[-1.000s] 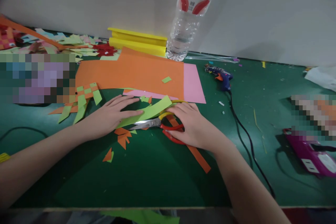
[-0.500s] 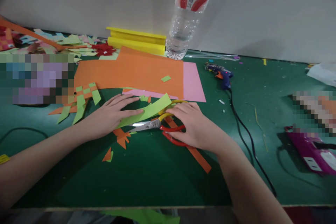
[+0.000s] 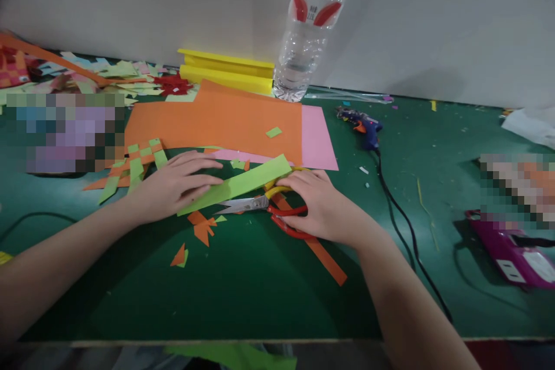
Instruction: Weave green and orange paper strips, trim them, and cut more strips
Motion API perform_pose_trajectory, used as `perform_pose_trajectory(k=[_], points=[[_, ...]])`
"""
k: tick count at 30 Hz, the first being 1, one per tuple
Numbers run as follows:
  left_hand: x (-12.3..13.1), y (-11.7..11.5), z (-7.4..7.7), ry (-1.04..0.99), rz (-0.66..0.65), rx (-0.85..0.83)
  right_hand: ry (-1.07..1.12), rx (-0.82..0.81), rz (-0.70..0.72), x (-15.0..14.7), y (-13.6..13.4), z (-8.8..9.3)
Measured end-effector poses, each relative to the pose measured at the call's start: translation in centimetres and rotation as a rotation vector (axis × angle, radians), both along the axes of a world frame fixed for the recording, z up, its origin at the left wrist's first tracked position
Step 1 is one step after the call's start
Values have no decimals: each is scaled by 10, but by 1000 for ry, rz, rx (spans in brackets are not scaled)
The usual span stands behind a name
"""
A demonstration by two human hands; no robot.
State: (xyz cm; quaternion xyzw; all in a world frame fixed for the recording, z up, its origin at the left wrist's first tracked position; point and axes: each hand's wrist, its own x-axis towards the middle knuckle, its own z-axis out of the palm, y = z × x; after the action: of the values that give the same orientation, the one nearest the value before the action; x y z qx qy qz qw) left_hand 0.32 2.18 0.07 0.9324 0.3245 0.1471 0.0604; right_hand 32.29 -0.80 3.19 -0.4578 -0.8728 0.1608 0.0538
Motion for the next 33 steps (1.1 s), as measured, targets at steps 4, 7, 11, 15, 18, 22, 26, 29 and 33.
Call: perform_pose_trajectory(k=[4, 7, 11, 15, 18, 22, 26, 29, 33], points=[[-4, 2, -2, 54, -23, -53, 8, 15, -13, 1, -1, -1], [-2, 1, -4, 81, -1, -70, 24, 30, -25, 1, -1, -2], [0, -1, -5, 104, 25, -104, 31, 51, -25, -3, -2, -2], [2, -2, -4, 116, 29, -106, 19, 62, -20, -10, -3, -1], [3, -2, -3, 112, 26, -98, 16, 68, -28, -15, -4, -1], [3, -3, -4, 79, 30, -97, 20, 93, -58, -20, -5, -2], [2, -2, -6, 63, 30, -103, 17, 145, -45, -21, -6, -4], [1, 0, -7, 73, 18, -102, 9, 142, -28, -19, -5, -4], [0, 1, -6, 83, 13, -96, 4, 109, 4, -14, -4, -3]])
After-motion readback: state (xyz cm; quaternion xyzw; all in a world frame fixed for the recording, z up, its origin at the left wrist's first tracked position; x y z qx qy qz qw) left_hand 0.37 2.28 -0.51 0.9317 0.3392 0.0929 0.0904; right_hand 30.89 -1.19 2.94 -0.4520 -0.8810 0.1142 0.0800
